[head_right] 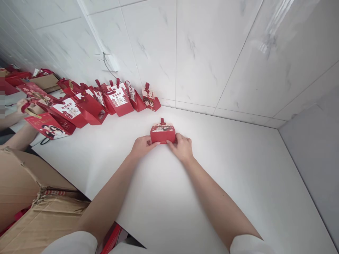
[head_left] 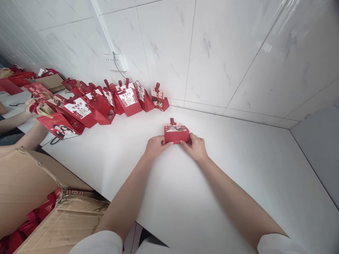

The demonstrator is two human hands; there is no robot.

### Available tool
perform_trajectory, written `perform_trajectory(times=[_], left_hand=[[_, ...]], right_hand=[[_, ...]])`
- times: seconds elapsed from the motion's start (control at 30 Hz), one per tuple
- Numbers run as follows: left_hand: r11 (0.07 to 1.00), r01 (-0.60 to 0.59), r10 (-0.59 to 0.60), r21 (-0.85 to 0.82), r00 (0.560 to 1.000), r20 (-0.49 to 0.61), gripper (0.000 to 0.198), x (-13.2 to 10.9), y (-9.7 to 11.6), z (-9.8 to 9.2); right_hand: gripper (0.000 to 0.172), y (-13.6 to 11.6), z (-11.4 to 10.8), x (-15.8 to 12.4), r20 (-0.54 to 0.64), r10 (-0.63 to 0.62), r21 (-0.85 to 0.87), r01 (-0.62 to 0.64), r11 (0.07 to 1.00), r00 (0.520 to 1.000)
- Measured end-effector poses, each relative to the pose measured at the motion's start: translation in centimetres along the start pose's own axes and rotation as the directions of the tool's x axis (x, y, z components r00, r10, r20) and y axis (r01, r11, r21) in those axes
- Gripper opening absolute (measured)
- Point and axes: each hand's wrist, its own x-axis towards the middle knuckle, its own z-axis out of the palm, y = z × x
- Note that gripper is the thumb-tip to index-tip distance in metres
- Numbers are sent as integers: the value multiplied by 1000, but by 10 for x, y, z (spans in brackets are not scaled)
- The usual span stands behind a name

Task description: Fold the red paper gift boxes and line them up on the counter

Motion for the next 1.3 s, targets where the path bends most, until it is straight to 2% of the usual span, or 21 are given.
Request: perform_trajectory(times=[0.1,0.2,0.47,0.77,0.93,1.1,1.2,1.3], left_hand=[[996,55,-62,67,993,100,48,0,2,1],[990,81,-95,111,988,125,46,3,2,4],[986,35,-48,161,996,78,46,7,-3,11],[982,-80,50,173,984,171,48,7,-13,7],[966,-116,96,232,991,95,42,7,-15,6],[948,-86,81,306,996,29,35,8,-12,6],[953,-86,81,291,996,29,27,9,-10,7],[979,-98,98,179,995,9,32,8,-9,7]], right_hand=[[38,-2,1,-1,57,-17,-151,25,988,998],[40,-2,1,-1,74,-11,-213,27,977,997],[35,3,1,2,92,-14,-206,33,978,996],[19,9,-3,2,149,-108,-176,134,975,983],[23,6,-3,1,109,-114,-199,134,971,987],[19,1,-6,0,47,-157,-244,163,956,987],[16,-3,-8,-1,11,-170,-255,167,952,985],[14,-3,-8,-1,-12,-181,-265,172,949,983]])
